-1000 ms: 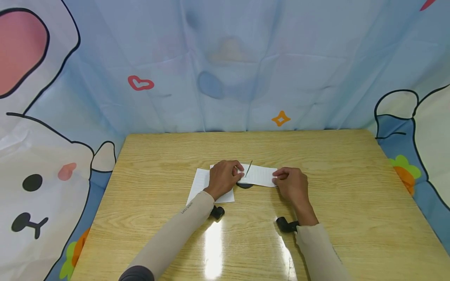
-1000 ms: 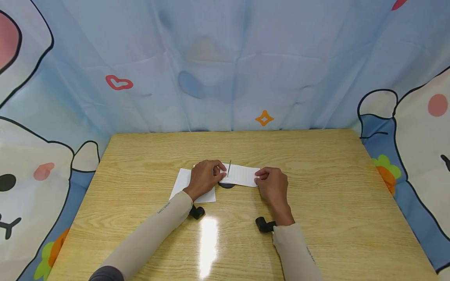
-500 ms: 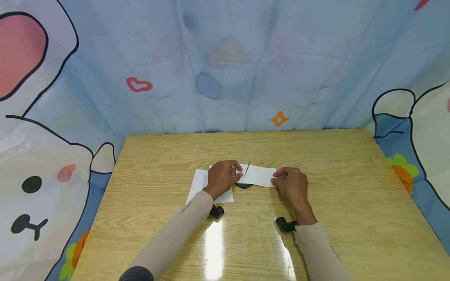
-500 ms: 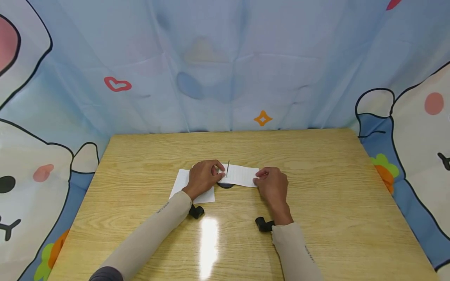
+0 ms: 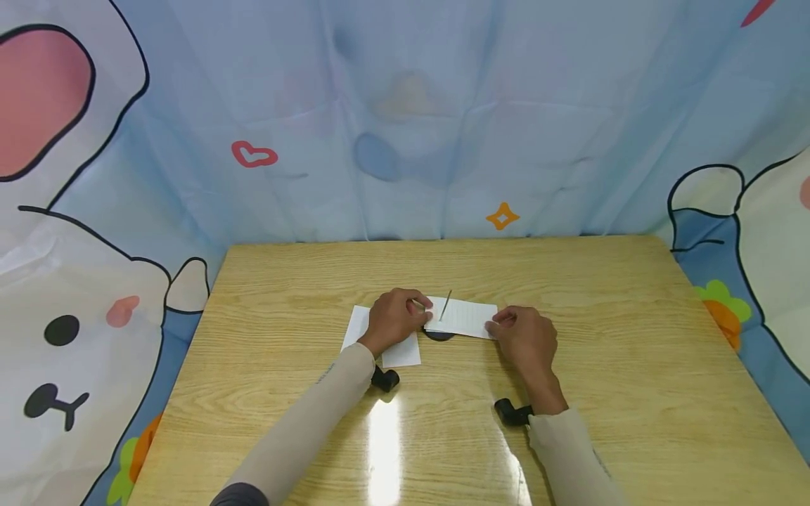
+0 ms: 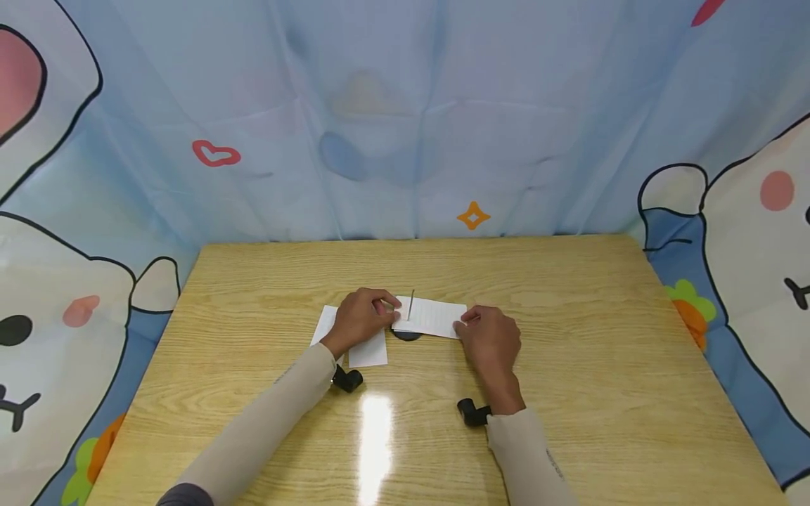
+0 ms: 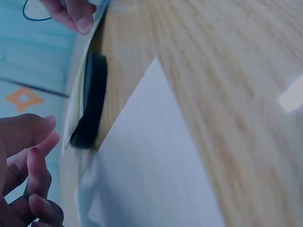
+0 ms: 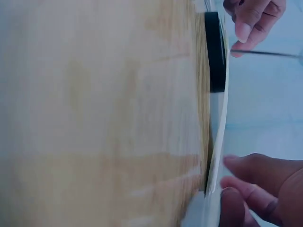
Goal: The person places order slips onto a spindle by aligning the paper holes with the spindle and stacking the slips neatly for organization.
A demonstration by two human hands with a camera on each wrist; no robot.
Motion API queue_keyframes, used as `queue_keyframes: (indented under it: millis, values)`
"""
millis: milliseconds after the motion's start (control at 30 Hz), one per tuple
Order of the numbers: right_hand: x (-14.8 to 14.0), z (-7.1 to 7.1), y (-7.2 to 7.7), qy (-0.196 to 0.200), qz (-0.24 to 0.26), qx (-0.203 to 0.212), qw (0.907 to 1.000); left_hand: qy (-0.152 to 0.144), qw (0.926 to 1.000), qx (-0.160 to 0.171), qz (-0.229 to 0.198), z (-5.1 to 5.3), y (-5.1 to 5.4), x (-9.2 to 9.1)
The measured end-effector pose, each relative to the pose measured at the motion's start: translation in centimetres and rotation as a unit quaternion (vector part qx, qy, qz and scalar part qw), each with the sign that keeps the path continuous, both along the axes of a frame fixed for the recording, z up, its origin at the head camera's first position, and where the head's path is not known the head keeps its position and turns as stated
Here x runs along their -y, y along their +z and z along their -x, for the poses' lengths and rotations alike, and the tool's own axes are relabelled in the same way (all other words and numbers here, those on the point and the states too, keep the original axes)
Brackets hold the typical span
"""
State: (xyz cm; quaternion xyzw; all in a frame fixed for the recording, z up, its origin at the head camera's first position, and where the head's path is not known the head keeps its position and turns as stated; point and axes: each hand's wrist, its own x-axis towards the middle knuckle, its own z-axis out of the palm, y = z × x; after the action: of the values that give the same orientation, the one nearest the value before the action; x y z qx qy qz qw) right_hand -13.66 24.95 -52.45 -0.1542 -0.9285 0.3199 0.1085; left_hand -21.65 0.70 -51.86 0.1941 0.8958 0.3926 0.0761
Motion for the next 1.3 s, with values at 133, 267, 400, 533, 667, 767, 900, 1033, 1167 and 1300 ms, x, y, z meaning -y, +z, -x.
queue_keyframes:
  millis: [133, 267, 400, 533, 667, 767, 900, 1033, 1167, 1300]
  values:
    - [0.7, -0.5, 0.2, -0.007, 0.01, -0.033, 0.9994, -0.004, 0.9993, 0.01, -0.037, 0.3, 0.4, 1.4]
    - [1.7, -1.1, 0.8, -0.012, 0.025, -0.062, 0.9977, 0.0, 0.998, 0.016, -0.061, 0.8, 1.0, 2.9]
    - [2.7, -1.7, 1.6, -0.014, 0.041, -0.094, 0.9947, 0.0, 0.9974, 0.014, -0.071, 1.3, 1.8, 4.1]
    - [3.8, -2.5, 2.5, -0.014, 0.066, -0.129, 0.9894, -0.005, 0.9964, 0.018, -0.083, 1.7, 2.4, 5.2]
    - [5.0, -3.3, 3.2, -0.016, 0.092, -0.152, 0.9839, -0.01, 0.9957, 0.029, -0.088, 1.9, 2.8, 6.2]
    - [6.0, -3.9, 3.5, -0.015, 0.116, -0.168, 0.9788, -0.018, 0.9947, 0.041, -0.092, 1.9, 3.1, 7.1]
    - [7.5, -4.6, 3.8, -0.003, 0.157, -0.187, 0.9696, -0.04, 0.9929, 0.051, -0.099, 2.1, 3.2, 8.3]
    - [9.0, -5.2, 4.0, 0.013, 0.197, -0.204, 0.9588, -0.072, 0.9912, 0.053, -0.097, 2.3, 3.1, 9.4]
    - [10.8, -5.8, 4.0, 0.027, 0.235, -0.218, 0.9469, -0.095, 0.9902, 0.049, -0.09, 2.6, 3.2, 10.3]
    - [12.6, -6.4, 3.6, 0.036, 0.258, -0.22, 0.9401, -0.102, 0.9902, 0.051, -0.081, 2.8, 3.1, 10.9]
